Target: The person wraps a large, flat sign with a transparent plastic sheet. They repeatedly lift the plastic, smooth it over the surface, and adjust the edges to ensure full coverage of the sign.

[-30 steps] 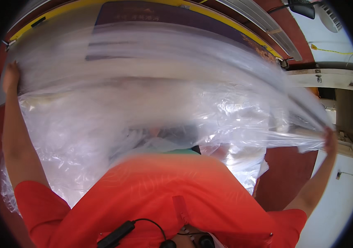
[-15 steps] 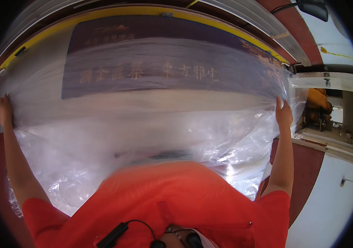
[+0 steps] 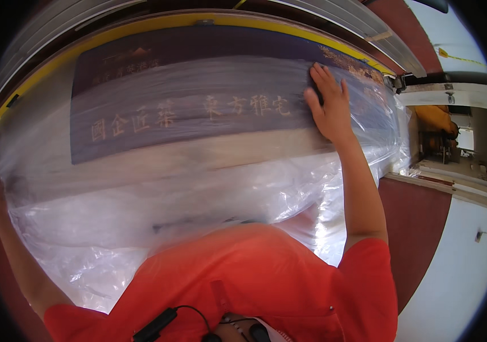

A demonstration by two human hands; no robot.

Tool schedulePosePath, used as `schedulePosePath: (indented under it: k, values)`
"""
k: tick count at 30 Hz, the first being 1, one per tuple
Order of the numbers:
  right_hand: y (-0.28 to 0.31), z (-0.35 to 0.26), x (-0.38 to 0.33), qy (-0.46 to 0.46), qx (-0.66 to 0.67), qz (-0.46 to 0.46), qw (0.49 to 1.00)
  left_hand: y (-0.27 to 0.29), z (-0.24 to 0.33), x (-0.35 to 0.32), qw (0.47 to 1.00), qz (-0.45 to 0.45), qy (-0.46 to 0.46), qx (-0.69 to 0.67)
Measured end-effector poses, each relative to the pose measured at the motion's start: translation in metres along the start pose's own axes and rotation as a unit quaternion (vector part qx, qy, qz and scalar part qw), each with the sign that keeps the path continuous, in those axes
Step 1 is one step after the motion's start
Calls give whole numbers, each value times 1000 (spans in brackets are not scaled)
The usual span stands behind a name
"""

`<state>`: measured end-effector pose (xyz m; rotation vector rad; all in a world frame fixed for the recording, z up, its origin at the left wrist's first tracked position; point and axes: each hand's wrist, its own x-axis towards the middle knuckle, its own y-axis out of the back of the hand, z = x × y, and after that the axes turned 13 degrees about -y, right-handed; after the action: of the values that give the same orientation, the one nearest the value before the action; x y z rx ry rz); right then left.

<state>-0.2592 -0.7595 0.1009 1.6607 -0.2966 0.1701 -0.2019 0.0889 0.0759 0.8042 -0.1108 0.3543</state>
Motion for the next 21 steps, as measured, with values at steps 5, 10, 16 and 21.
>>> schedulePosePath:
  k: [5,10,16,21]
  values:
    - [-9,16,32,-153,99,37,982,71,24,-56,949,17,43,-312]
    - [-12,11,32,3,3,175,985,72,69,-88,949,-8,40,-312]
    - [35,-2,28,-212,570,-56,792,43,34,-21,986,151,-65,18]
    - [2,62,45,-316,323,-3,892,-88,46,63,977,129,-106,131]
